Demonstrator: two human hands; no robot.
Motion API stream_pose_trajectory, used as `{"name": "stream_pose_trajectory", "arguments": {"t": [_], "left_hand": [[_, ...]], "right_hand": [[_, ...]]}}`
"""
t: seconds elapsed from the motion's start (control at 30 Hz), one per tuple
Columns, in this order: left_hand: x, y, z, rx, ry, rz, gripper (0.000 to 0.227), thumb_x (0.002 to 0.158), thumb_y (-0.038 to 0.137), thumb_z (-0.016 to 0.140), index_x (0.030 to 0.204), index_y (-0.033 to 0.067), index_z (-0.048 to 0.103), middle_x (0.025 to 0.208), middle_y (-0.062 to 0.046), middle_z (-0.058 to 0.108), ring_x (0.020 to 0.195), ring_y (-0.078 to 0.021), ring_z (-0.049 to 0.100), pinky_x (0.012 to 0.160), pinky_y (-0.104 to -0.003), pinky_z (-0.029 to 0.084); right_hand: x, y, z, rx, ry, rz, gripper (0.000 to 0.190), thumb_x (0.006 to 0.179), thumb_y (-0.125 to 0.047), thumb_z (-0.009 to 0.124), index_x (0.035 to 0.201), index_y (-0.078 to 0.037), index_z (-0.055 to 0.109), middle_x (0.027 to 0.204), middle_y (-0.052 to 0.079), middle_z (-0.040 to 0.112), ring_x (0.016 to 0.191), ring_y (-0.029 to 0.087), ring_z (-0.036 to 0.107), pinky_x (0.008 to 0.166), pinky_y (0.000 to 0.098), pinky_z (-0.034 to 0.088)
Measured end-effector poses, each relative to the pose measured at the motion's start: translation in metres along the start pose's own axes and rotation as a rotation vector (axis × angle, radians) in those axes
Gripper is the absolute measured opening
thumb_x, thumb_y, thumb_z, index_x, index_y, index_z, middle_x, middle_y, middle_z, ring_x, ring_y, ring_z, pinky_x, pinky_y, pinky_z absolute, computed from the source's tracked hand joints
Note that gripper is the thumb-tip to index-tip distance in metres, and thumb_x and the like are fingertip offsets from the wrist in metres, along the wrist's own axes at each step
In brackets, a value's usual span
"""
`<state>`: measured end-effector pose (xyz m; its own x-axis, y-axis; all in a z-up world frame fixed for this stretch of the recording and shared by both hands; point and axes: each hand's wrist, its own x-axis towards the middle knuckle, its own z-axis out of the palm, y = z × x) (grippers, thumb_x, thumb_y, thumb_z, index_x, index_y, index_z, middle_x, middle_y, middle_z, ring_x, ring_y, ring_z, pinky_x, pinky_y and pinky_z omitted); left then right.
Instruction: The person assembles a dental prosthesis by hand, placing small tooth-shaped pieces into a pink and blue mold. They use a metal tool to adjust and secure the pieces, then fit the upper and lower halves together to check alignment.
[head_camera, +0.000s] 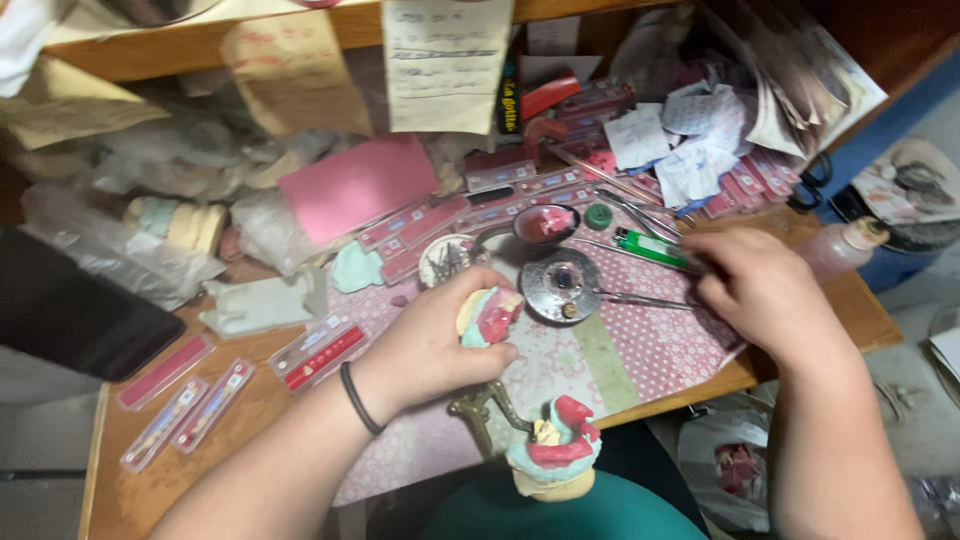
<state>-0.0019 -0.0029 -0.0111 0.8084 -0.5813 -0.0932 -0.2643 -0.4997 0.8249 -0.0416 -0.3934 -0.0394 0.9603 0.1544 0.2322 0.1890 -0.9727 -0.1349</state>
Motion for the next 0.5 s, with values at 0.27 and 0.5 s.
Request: {"name": "stream_pose_trajectory", "arguments": {"t": [0.27,0.5], "left_hand": [[-0.004,0.009,-0.003,-0.062,0.017,-0.055,0.05,0.07,0.034,0.074,0.117,0.0235,0.061,0.098,0.003,0.073,0.088,-0.0169,0.067,0.08,-0.033,0.05],[-0.005,0.005,0.001,-0.086,0.066,0.001,0.049,0.07,0.034,0.074,0.116,0.0226,0.062,0.1,0.003,0.074,0.089,-0.016,0.068,0.08,-0.032,0.05]], "right_hand": [[-0.033,-0.113,0.006,0.513,0.281,0.113,0.026,0.093,-0.011,0.047,0.101,-0.005,0.071,0.096,0.006,0.07,0.092,0.022,0.065,0.085,0.0371,0.049],[-0.03,-0.188,-0.013,0.384,0.305,-0.156,0.034,0.095,-0.009,0.066,0.129,-0.006,0.067,0.119,0.012,0.077,0.101,0.025,0.078,0.088,0.0335,0.059]]}}
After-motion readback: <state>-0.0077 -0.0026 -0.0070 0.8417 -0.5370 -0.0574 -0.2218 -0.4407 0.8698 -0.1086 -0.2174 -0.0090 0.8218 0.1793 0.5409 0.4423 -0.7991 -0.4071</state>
